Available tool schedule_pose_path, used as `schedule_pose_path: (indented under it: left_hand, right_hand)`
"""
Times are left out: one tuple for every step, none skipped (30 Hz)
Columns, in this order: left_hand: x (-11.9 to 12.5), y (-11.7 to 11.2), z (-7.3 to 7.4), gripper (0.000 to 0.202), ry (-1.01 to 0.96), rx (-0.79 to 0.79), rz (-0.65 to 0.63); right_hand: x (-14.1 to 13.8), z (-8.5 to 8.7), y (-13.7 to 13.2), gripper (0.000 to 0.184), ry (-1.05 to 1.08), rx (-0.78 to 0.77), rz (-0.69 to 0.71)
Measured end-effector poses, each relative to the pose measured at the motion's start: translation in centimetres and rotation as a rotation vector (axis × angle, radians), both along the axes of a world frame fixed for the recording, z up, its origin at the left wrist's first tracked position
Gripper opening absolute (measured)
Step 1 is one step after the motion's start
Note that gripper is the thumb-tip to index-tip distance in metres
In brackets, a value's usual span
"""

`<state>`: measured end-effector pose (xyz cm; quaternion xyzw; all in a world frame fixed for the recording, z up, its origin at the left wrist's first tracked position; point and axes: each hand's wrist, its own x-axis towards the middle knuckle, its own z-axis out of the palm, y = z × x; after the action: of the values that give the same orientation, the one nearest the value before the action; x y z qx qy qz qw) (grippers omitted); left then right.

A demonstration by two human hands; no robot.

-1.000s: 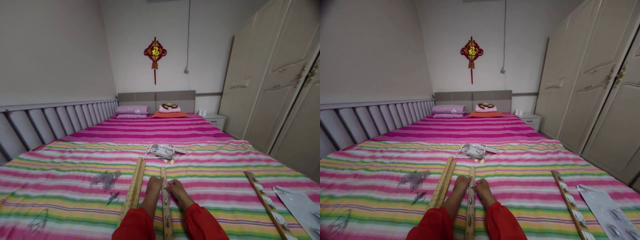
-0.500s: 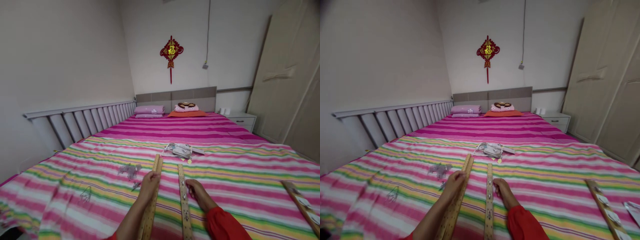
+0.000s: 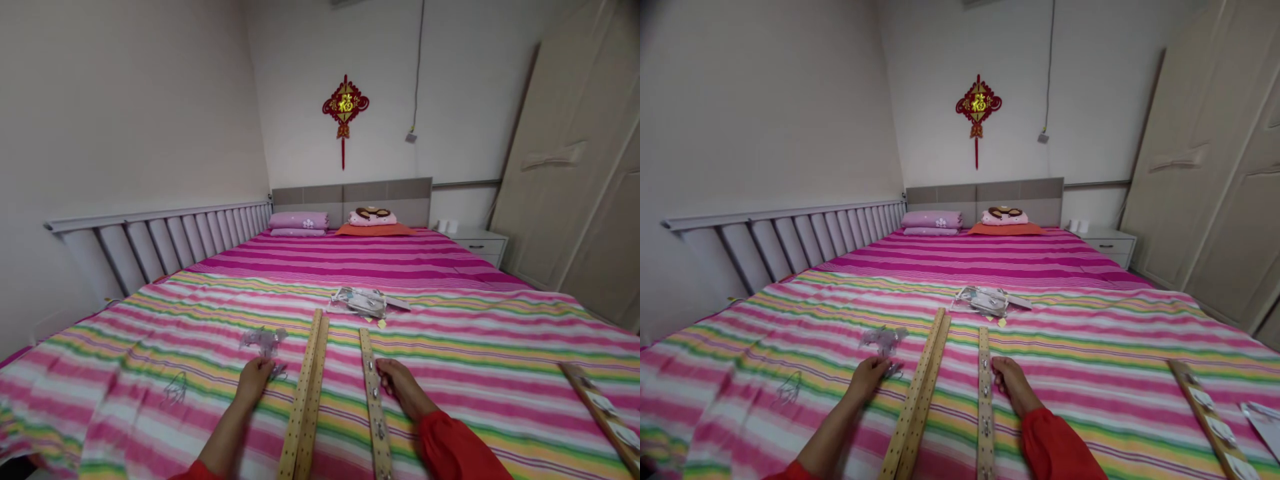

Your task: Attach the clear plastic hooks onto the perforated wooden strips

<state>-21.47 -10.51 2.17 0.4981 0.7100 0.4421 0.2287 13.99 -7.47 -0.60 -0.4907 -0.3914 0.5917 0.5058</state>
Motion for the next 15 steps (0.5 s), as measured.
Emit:
schedule_pose_path:
  left_hand:
    - [0.2,0.3,-0.1,0.032,0.008,0.001,-0.015]
    - [0.3,0.5,-0.1,0.030,0.019,0.006,-0.017]
    - [0.4,0.6,-0.1,0.030,0.025,0.012,-0.014]
    - [0.5,0.6,-0.1,0.030,0.025,0.018,-0.014]
    - [0.5,0.6,0.0,0.030,0.016,0.027,-0.019]
    - [0.4,0.4,0.1,0.031,-0.001,0.043,-0.029]
    - [0.4,0.2,0.3,0.032,-0.022,0.066,-0.041]
    - [0.3,0.0,0.4,0.033,-0.043,0.093,-0.050]
    - [0.2,-0.3,0.7,0.034,-0.063,0.123,-0.054]
    - [0.1,-0.6,0.9,0.035,-0.081,0.153,-0.050]
    - [0.0,-0.8,1.2,0.035,-0.094,0.176,-0.041]
    - [-0.1,-1.1,1.6,0.036,-0.103,0.194,-0.030]
    - [-0.2,-1.3,1.9,0.037,-0.113,0.209,-0.020]
    - [-0.2,-1.5,2.2,0.038,-0.125,0.224,-0.011]
    - [-0.3,-1.6,2.5,0.039,-0.143,0.233,-0.001]
  right_hand:
    - [0.0,0.0,0.0,0.022,0.000,0.000,-0.001]
    - [0.0,0.0,0.0,0.022,0.001,0.001,-0.002]
    - [0.1,0.0,0.0,0.023,0.002,0.002,-0.002]
    - [0.1,0.0,0.0,0.023,0.002,0.002,-0.002]
    - [0.1,0.0,-0.1,0.023,0.001,0.003,-0.001]
    - [0.1,0.1,-0.1,0.023,0.000,0.002,0.003]
    - [0.1,0.1,-0.1,0.023,-0.001,0.002,0.006]
    - [0.1,0.2,-0.1,0.023,-0.003,0.001,0.009]
    - [0.1,0.4,-0.2,0.023,-0.005,0.001,0.012]
    - [0.1,0.5,-0.2,0.023,-0.007,0.001,0.015]
    - [0.1,0.7,-0.3,0.023,-0.010,0.001,0.017]
    - [0.2,0.9,-0.3,0.022,-0.015,0.000,0.019]
    - [0.2,1.1,-0.4,0.022,-0.023,-0.001,0.021]
    - [0.3,1.3,-0.5,0.022,-0.035,-0.003,0.022]
    - [0.3,1.6,-0.6,0.022,-0.051,-0.006,0.020]
